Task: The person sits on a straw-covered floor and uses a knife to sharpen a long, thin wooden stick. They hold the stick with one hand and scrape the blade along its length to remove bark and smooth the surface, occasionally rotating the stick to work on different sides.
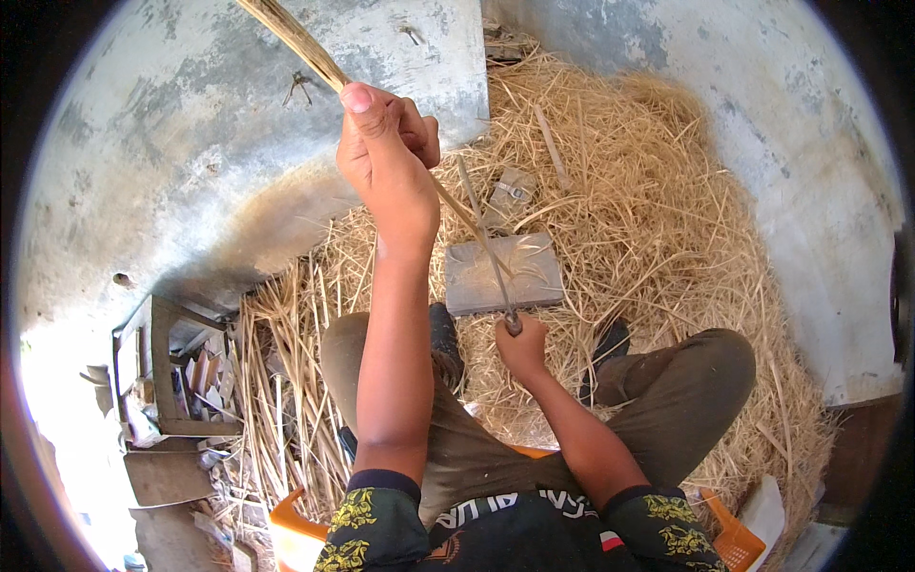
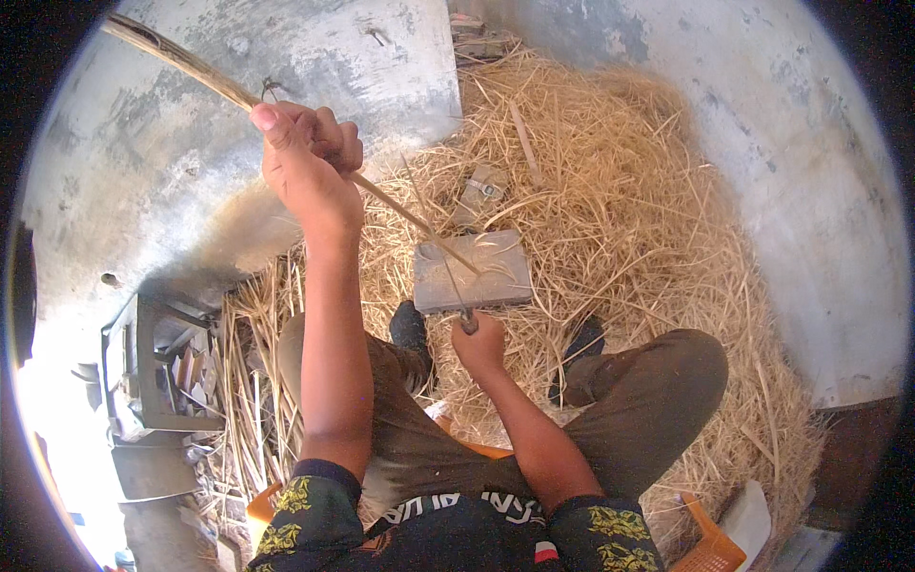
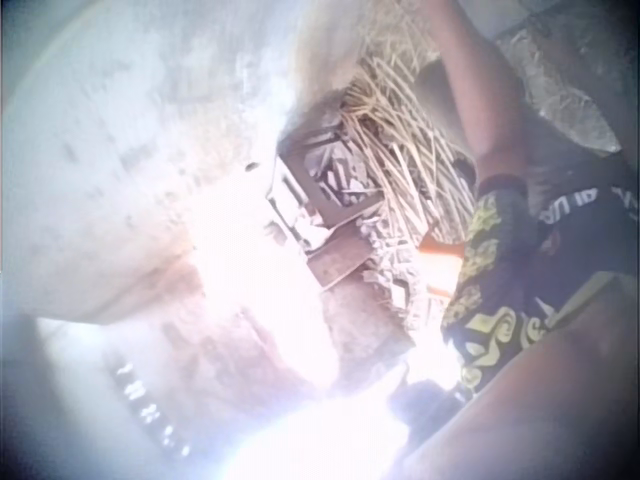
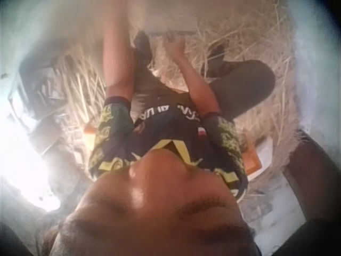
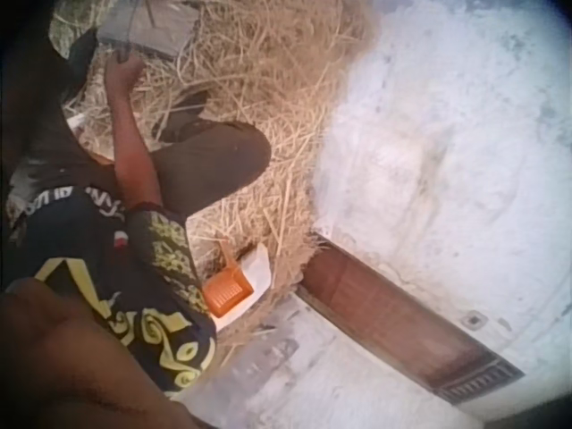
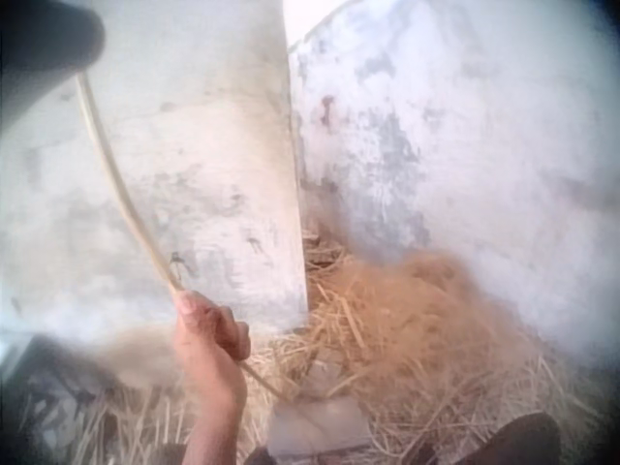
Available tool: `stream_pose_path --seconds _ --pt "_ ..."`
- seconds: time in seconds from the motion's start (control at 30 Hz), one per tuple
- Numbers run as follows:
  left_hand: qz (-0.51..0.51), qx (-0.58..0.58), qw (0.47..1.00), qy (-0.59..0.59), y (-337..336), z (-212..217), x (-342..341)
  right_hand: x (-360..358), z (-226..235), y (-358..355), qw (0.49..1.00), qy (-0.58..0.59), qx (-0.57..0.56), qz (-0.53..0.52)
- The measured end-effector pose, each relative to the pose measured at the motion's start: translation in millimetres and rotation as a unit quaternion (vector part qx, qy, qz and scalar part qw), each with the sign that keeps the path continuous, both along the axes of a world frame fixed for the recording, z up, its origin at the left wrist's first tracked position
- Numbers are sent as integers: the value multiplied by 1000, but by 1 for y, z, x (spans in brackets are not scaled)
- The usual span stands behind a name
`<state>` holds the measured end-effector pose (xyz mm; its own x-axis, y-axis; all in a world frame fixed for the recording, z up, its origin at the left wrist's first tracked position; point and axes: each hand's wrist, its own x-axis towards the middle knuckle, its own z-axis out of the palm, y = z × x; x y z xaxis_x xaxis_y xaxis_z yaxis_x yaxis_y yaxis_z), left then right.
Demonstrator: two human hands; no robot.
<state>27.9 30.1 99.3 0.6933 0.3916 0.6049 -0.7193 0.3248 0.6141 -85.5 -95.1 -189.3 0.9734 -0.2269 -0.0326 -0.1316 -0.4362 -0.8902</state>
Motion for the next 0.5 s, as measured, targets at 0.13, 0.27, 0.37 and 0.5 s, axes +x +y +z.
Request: stream_pose_path --seconds 0.13,0.27,0.37,0.5 --pt "-8 21 999 34 -2 3 -6 -21 -49 -22 984 164 -47 -41" --pt "12 28 999 39 -5 2 -2 -22 -92 -41 963 257 -66 -48" --pt "2 28 999 43 -2 1 -1 -22 -82 -40 951 291 -96 -49" --pt "8 41 999 32 -4 1 -3 -20 -62 -42 936 329 -123 -30"
